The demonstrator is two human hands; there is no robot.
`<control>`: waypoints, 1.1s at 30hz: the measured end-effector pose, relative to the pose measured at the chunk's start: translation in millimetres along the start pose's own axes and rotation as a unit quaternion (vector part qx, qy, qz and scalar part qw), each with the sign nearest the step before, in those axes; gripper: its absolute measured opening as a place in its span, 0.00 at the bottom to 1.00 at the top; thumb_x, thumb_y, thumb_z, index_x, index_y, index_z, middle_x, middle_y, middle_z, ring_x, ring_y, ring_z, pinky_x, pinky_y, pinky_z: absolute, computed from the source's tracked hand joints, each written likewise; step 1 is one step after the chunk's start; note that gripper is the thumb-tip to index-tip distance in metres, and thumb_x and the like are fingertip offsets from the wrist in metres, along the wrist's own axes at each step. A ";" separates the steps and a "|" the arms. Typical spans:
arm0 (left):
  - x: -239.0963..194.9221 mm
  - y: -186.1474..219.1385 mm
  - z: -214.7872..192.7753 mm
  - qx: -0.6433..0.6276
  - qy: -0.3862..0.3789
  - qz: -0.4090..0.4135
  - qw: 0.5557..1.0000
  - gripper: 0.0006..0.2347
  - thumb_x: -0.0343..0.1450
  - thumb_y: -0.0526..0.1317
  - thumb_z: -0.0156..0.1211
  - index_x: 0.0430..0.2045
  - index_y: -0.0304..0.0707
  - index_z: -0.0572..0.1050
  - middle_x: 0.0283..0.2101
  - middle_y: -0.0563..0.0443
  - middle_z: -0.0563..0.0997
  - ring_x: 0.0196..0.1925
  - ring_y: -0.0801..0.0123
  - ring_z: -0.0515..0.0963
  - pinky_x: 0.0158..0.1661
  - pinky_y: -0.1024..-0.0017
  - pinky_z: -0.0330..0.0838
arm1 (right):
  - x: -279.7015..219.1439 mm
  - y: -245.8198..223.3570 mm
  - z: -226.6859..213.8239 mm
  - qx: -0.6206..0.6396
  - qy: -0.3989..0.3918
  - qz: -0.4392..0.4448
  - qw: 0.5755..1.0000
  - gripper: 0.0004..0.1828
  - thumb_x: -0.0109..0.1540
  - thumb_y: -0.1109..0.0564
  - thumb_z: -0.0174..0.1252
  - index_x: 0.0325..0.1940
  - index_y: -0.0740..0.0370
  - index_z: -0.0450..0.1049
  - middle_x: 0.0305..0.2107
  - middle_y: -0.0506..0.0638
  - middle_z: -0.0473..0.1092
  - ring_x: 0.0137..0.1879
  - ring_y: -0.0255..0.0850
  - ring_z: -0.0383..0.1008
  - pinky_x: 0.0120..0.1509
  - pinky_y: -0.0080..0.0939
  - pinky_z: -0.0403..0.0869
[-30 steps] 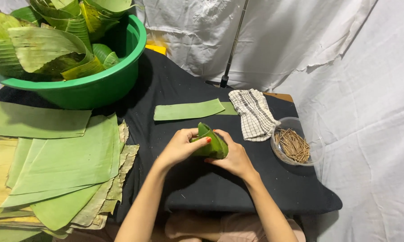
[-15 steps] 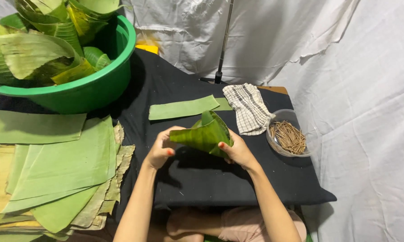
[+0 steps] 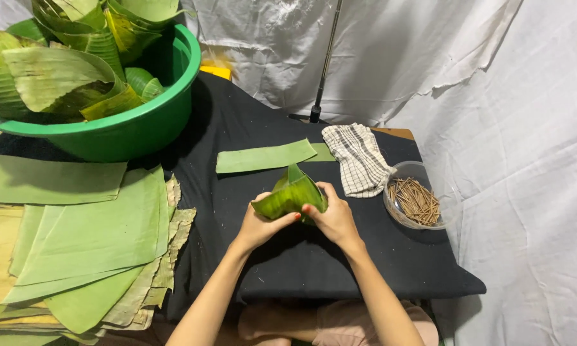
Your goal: Cleaning and folding banana leaves into cone shapes.
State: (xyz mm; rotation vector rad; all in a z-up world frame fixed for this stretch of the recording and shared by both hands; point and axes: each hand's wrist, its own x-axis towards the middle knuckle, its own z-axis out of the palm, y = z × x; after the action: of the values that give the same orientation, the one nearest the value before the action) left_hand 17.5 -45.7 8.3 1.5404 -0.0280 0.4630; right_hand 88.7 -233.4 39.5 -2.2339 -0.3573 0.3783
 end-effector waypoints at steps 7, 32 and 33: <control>2.9 1.4 -3.0 0.001 0.031 -0.056 0.998 0.13 0.59 0.35 0.80 0.30 0.28 0.81 0.30 0.41 0.87 0.32 0.67 0.84 0.31 0.69 0.79 | 5.3 9.5 14.5 0.014 0.023 -0.005 1.000 0.50 0.52 0.07 0.27 0.55 0.48 0.54 0.50 0.65 0.73 0.54 0.68 0.75 0.58 0.68 0.71; 5.6 38.4 -5.0 -0.025 -0.021 -0.271 0.962 0.26 0.56 0.40 0.81 0.46 0.29 0.78 0.44 0.43 0.84 0.50 0.62 0.82 0.52 0.64 0.77 | -1.6 -8.5 41.6 -0.315 0.097 -0.101 0.939 0.29 0.54 0.59 0.59 0.54 0.50 0.53 0.38 0.49 0.65 0.39 0.60 0.78 0.39 0.62 0.79; 5.8 35.3 -4.5 -0.019 -0.022 -0.276 0.961 0.26 0.56 0.40 0.81 0.45 0.30 0.78 0.44 0.43 0.85 0.50 0.62 0.83 0.52 0.65 0.77 | -3.4 -5.5 44.5 -0.331 0.125 -0.120 0.928 0.30 0.53 0.57 0.60 0.55 0.50 0.55 0.36 0.48 0.66 0.38 0.56 0.78 0.38 0.60 0.79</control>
State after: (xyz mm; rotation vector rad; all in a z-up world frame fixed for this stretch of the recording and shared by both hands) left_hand 10.9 -41.1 43.4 1.4440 0.3494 -0.0169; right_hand 67.9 -200.7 16.8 -2.8033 -0.6895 -0.1980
